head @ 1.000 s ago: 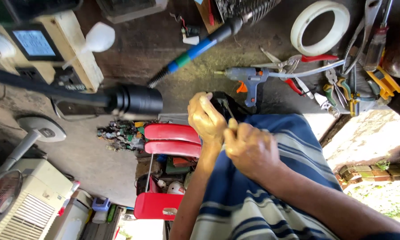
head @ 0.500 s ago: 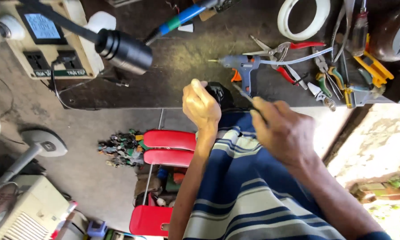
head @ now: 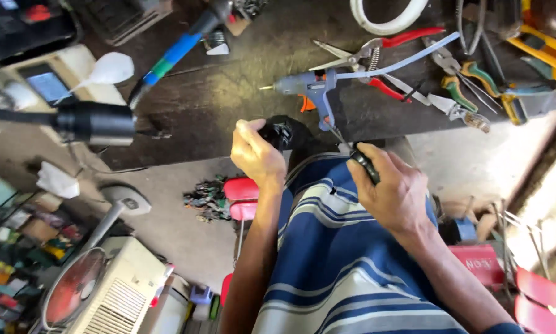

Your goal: Using a hot glue gun to secure components inside a battery pack casing on a repair bench.

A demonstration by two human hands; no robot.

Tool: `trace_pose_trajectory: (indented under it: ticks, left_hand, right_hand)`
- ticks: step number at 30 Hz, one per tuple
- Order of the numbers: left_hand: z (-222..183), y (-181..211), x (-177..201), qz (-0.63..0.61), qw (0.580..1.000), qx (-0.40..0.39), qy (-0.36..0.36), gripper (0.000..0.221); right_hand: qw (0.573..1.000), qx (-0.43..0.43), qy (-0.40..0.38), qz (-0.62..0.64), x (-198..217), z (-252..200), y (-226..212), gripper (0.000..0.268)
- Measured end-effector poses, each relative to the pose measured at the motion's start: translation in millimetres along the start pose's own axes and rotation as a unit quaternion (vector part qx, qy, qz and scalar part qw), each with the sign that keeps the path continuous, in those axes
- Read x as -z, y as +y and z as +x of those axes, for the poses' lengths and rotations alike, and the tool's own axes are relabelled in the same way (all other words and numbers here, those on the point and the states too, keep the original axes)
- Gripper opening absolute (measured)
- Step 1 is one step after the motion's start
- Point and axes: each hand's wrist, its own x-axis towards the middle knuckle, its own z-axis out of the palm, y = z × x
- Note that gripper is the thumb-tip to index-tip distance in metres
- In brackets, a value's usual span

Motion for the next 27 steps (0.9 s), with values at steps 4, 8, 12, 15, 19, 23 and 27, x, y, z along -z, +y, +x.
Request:
trace_pose_trajectory:
  ticks: [4,8,12,15,19,23,27]
  left_hand:
    - [4,24,5,-0.004,0.999,0.042,-0.027,0.058]
    - [6,21,7,-0.023,0.994,0.1,-0.048,0.065]
    - [5,45,10,-0.113,0.954,0.267,-0.08,0.066]
    - [7,38,7,-0.153,0.934,0.316,-0.066,0.071]
    - [10,28,5,-0.112,0.953,0.274,-0.069,0.071]
    - [11,19,3,-0.109,0.96,0.25,-0.062,0.07]
    - [12,12,2,-0.122,0.959,0.251,-0.051,0.069]
  right_hand:
    - [0.998,0.037,0.003,-0.045,-2,1,-7,0.02]
    - [0.996,0.069,-0.005,-0.059,0,-6,-15,0.016]
    - [0.991,0.103,-0.005,-0.083,-7,-11,-26,0.013]
    - [0.988,0.127,0.002,-0.092,-8,-9,-35,0.006]
    - [0.979,0.176,-0.014,-0.105,-16,-8,-35,0.021]
    - [0.974,0.194,-0.024,-0.114,-20,-4,-43,0.021]
    - [0.965,0.21,-0.039,-0.155,-25,-7,-46,0.023]
